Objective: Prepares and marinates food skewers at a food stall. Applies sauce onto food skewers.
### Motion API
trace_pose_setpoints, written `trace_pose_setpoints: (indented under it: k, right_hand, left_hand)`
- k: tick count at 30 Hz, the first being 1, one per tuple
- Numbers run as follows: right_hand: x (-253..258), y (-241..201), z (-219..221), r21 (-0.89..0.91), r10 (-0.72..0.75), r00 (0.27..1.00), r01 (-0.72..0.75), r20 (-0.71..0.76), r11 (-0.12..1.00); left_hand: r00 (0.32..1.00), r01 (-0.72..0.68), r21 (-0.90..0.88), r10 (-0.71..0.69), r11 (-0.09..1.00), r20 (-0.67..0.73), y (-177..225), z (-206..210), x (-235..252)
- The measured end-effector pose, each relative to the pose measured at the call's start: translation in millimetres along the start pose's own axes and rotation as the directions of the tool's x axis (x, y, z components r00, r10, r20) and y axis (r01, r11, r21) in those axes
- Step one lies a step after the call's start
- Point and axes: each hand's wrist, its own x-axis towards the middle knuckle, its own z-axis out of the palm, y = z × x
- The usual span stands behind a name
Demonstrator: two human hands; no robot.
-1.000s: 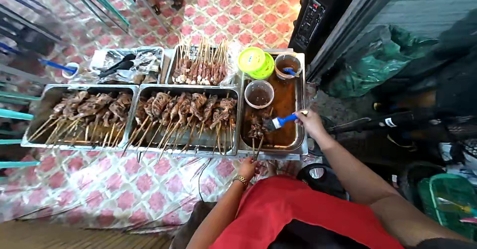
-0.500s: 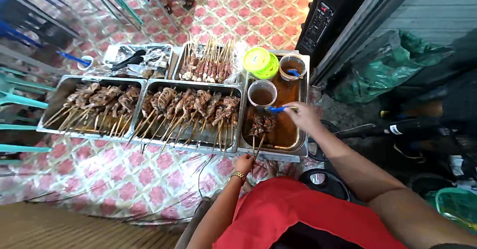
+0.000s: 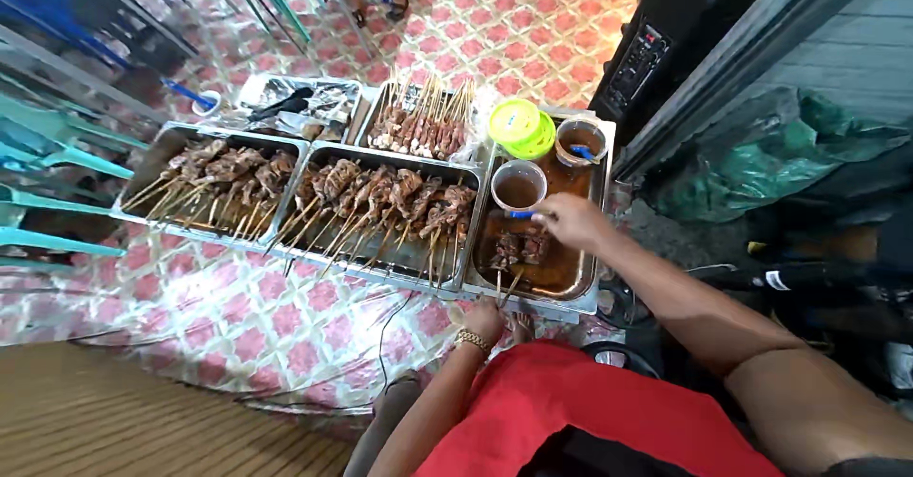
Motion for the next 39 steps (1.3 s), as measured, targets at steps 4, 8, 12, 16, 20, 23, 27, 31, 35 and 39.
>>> trace_pose_setpoints:
  k: [4, 8, 12, 16, 20, 23, 27, 31, 35, 39]
  right_hand:
    - [52, 41, -2, -0.084, 0.108, 0.987, -0.119, -0.121, 0.989]
    - [89, 75, 38, -0.212, 0.18, 0.976, -0.152, 0.121, 0.965]
    - [82, 98, 29, 0.194, 0.481, 0.876, -0.479, 0.039, 0.856]
    - [59, 120, 1, 0.744, 0.686, 0.726, -0.431, -0.05, 0.51]
    - [31, 125, -15, 0.906, 0.715, 0.696, -0.34, 0.062, 0.252]
    - [17, 128, -11, 0.932, 0.723, 0.684, -0.316, 0.096, 0.175]
    - [7, 130, 2, 0.939, 0.698, 0.703, -0.317, 0.136, 0.136]
    - [1, 112, 4, 0.923, 0.657, 0.75, -0.305, 0.079, 0.237]
    - [1, 88, 14, 0.865, 0.638, 0.766, -0.372, 0.079, 0.338]
    - [11, 69, 56, 0.763, 0.569, 0.793, -0.503, 0.22, 0.406]
  left_hand:
    - [0.996, -0.052, -0.093, 0.058, 0.994, 0.06, 11, -7, -5]
    - [0.997, 0.079, 0.167, -0.079, 0.983, -0.005, 26, -29, -30]
    - [0.988, 0.155, 0.26, -0.147, 0.953, -0.052, 35, -41, -46]
    - [1.0, 0.023, 0.062, -0.024, 0.998, 0.004, 9, -49, -51]
    - [0.999, -0.019, -0.126, 0.025, 0.992, 0.046, -11, -50, -47]
    - [0.999, 0.011, -0.17, -0.005, 0.985, 0.036, -7, -48, -39]
    - [0.999, 0.027, 0.021, -0.027, 0.999, -0.035, 17, -58, -46]
    - [0.994, 0.083, 0.325, -0.056, 0.942, -0.092, 41, -62, -63]
    - [0.992, 0.114, 0.361, -0.087, 0.926, -0.09, 34, -48, -49]
    - [0.992, 0.124, 0.3, -0.121, 0.946, -0.029, 13, -22, -27]
